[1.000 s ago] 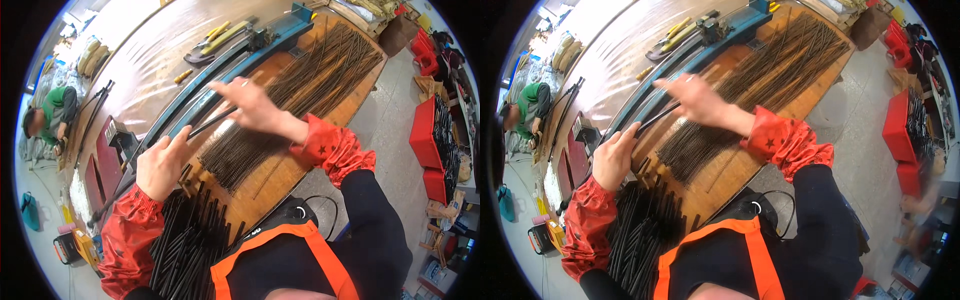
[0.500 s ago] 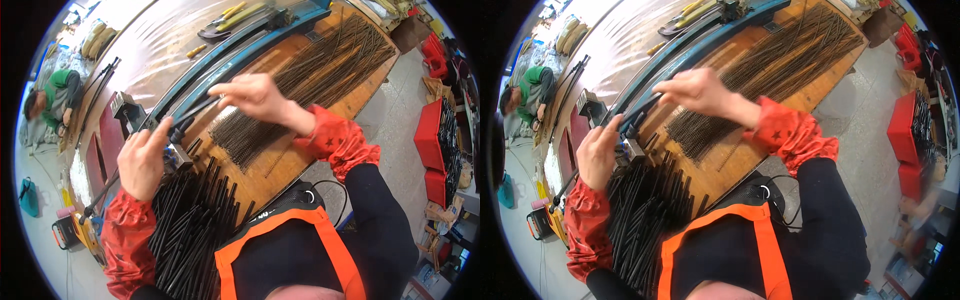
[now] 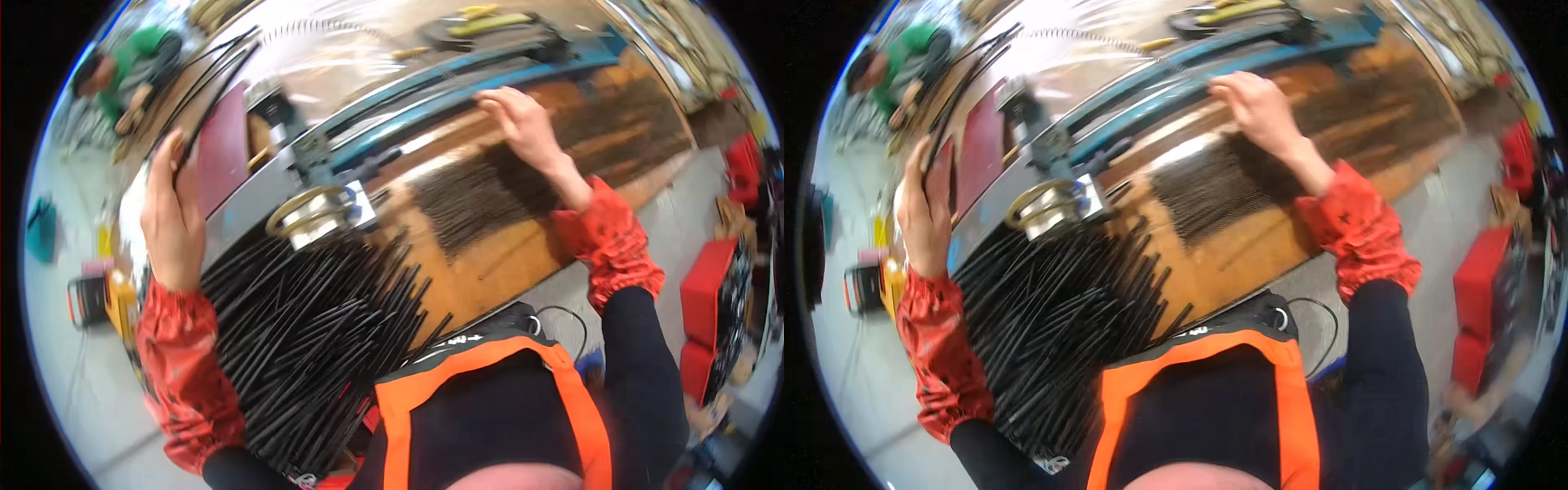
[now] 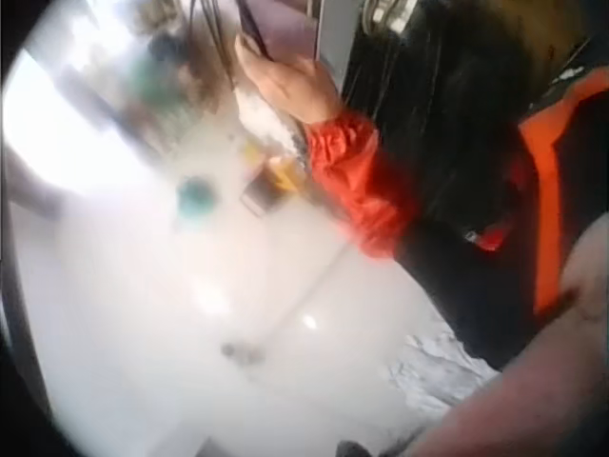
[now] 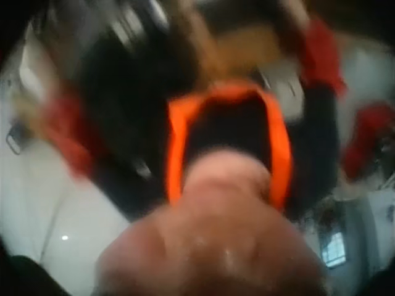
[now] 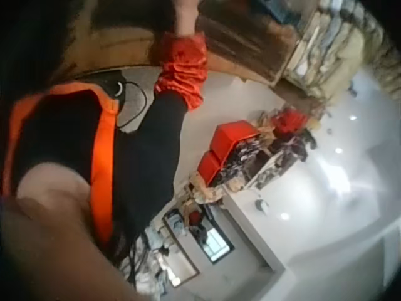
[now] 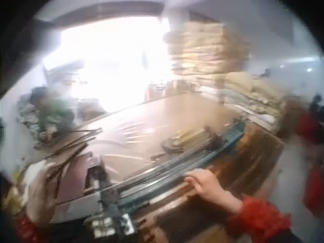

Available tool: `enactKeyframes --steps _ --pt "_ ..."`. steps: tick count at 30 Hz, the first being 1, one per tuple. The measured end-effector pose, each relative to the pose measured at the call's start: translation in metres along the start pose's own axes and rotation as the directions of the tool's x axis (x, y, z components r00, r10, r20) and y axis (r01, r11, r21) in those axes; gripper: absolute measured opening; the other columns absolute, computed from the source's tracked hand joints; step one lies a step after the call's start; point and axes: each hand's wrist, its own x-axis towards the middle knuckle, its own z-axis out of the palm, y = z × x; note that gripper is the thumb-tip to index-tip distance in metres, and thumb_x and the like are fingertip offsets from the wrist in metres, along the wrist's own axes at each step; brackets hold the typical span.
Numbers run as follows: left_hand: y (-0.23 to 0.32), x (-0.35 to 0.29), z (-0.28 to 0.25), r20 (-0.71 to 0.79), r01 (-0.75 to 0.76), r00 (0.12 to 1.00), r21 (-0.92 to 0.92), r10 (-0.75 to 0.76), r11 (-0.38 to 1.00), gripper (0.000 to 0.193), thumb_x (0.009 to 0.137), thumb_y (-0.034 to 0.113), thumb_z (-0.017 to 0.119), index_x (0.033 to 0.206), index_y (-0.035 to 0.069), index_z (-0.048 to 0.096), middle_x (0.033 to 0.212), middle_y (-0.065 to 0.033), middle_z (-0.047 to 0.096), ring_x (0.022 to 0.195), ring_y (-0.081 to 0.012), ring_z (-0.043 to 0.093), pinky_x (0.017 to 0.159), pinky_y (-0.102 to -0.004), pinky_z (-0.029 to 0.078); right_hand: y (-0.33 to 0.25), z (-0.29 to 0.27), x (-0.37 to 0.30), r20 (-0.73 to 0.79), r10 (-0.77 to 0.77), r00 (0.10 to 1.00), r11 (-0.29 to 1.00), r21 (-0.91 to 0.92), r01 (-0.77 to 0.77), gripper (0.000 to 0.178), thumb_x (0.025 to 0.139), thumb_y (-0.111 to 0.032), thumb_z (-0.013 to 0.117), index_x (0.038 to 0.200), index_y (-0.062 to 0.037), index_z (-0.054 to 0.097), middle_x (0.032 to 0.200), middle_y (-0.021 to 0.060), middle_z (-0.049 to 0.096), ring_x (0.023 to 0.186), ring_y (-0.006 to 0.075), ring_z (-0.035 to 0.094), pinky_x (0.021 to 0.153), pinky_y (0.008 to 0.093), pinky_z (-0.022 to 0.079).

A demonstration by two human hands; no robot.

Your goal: The person assembles umbrella ribs by picking up thin black rods and inserting them into a specialized clamping and tensioning machine on a workbench. They operate the machine lever by hand to secure the components and then place the assembled rib onto a stack on the left.

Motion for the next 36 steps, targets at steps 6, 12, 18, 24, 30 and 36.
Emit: enactKeyframes --steps 6,12,18,24,30,36 --pt "-0.01 -0.002 -0.04 -0.078 0.066 0.995 0.052 -0.062 0.996 0.029 0.094 0.004 0.064 0.122 0.006 0.067 0.096 -0.0188 0.069 0.074 -0.0296 0.066 0.067 -0.0368 0.051 -0.102 0.062 0.088 0.29 0.029 0.956 0.863 0.475 -0.171 0.024 0.101 -0.021 0.06 0.11 0.0006 0.066 0.081 0.0043 0.067 0.077 0.0091 0.062 0.071 0.0268 0.051" --pt "-0.035 -0.063 -0.081 -0.032 0.192 0.981 0.098 -0.19 0.977 0.031 0.092 0.003 0.066 0.123 0.004 0.067 0.108 -0.0209 0.071 0.093 -0.0321 0.07 0.081 -0.0346 0.053 -0.166 0.143 0.14 0.198 -0.334 0.922 0.825 0.534 0.184 0.023 0.091 -0.031 0.07 0.099 -0.0098 0.075 0.087 0.0124 0.071 0.083 0.0293 0.067 0.075 0.0391 0.052" --pt "-0.05 -0.117 -0.087 -0.014 0.352 0.936 0.083 -0.352 0.932 0.031 0.095 0.004 0.064 0.126 0.002 0.066 0.102 -0.019 0.071 0.085 -0.0283 0.07 0.078 -0.0349 0.053 -0.184 0.144 0.144 0.282 -0.467 0.838 0.873 0.298 0.386 0.016 0.086 -0.025 0.075 0.094 -0.0118 0.079 0.086 0.0086 0.069 0.092 0.0263 0.062 0.091 0.0398 0.043" --pt "-0.051 -0.114 -0.084 -0.026 0.357 0.934 0.064 -0.356 0.932 0.03 0.096 0.004 0.064 0.126 0.002 0.065 0.1 -0.0184 0.071 0.084 -0.0269 0.069 0.077 -0.0336 0.053 -0.196 0.15 0.158 0.431 -0.593 0.681 0.791 0.149 0.594 0.008 0.085 -0.021 0.071 0.088 -0.0142 0.075 0.084 0.0038 0.068 0.1 0.0245 0.06 0.1 0.0421 0.035" --pt "-0.059 -0.12 -0.085 0.004 0.351 0.935 0.105 -0.354 0.93 0.03 0.096 0.006 0.064 0.126 0.005 0.066 0.097 -0.0178 0.07 0.083 -0.028 0.069 0.075 -0.0345 0.053 -0.176 0.145 0.138 0.176 -0.582 0.794 0.804 -0.027 0.595 0.002 0.086 -0.014 0.07 0.088 -0.013 0.068 0.079 0.0027 0.068 0.099 0.024 0.062 0.1 0.0429 0.036" --pt "-0.064 -0.114 -0.061 0.175 0.342 0.92 0.084 -0.352 0.936 0.035 0.092 0.005 0.067 0.126 0.011 0.066 0.094 -0.016 0.069 0.083 -0.0319 0.069 0.072 -0.0379 0.053 -0.03 0.048 0.105 0.14 -0.433 0.891 0.821 -0.348 0.453 0.007 0.091 -0.012 0.065 0.095 -0.0148 0.07 0.088 -0.0001 0.074 0.097 0.0209 0.066 0.106 0.0431 0.032"
